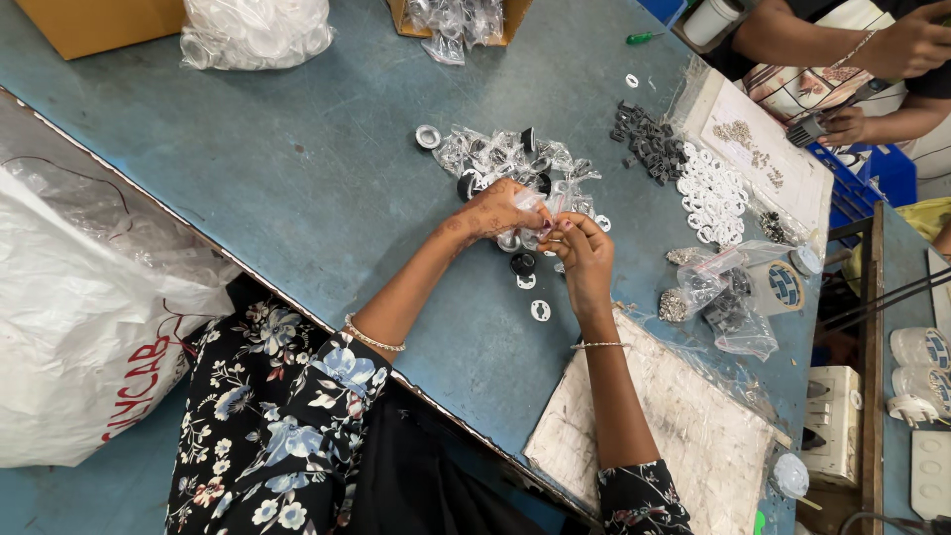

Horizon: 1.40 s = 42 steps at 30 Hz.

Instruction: The person picks small metal hardware components from a pile on a blue workbench and places them into small clear plastic bags. They then seal the bags and place them into a cardboard box. The person repeats this process for multiple items throughout the clip.

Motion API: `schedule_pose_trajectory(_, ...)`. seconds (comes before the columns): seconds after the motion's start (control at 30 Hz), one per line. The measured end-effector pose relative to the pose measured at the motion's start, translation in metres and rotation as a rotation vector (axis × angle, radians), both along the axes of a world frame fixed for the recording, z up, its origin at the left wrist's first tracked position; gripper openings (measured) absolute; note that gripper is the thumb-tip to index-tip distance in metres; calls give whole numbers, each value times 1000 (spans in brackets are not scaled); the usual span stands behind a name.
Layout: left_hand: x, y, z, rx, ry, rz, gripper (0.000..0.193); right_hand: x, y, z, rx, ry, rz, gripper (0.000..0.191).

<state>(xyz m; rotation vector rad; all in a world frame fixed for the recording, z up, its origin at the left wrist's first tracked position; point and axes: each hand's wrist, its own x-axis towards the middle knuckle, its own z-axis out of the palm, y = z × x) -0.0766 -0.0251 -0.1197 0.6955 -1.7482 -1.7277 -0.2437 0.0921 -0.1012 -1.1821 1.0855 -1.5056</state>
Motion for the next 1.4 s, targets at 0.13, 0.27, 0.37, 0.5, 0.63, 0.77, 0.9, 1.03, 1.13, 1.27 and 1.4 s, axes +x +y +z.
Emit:
schedule_pose_trajectory(0.13, -4, 2, 3, -59, -129, 82, 23, 0, 1, 0, 3, 8, -12, 17)
schedule_pose_trajectory(0.27, -7, 4, 3, -215, -98, 105, 25, 5, 1, -3, 3, 55, -56, 16)
schedule_pose_trajectory(0.37, -6, 6, 4, -176, -141, 101, 30, 6, 0, -4, -2, 48, -68, 14)
schedule_pose_trajectory(0.5, -5, 10, 3, 4, -20, 48, 36, 6, 0, -4, -4, -6, -53, 14)
schedule_pose_trajectory(0.63, -7, 9, 4, 5, -67, 56, 39, 6, 0, -5, 5, -28, -84, 12)
schedule_pose_trajectory(0.77, -7, 9, 3, -297, -165, 84, 44, 8, 0, -5, 4, 5, -102, 14)
schedule_pose_trajectory(0.9, -2, 12, 3, -421, -14, 33, 47, 14, 4, -4, 1, 49, -111, 14)
schedule_pose_trajectory(1.03, 2, 12, 6, -422, -56, 11, 53, 20, 5, 1, -30, 119, -120, 15)
schedule_pose_trajectory(1.13, 5, 10, 6, -366, -17, -30, 53, 20, 7, 3, -33, 220, -92, 14)
schedule_pose_trajectory(1.27, 7, 6, 2, -416, -5, -23, 49, 17, 6, 1, -84, 332, -49, 11)
schedule_pose_trajectory(1.4, 5, 5, 1, -395, -53, -18, 40, 13, 6, -2, -98, 364, -38, 8)
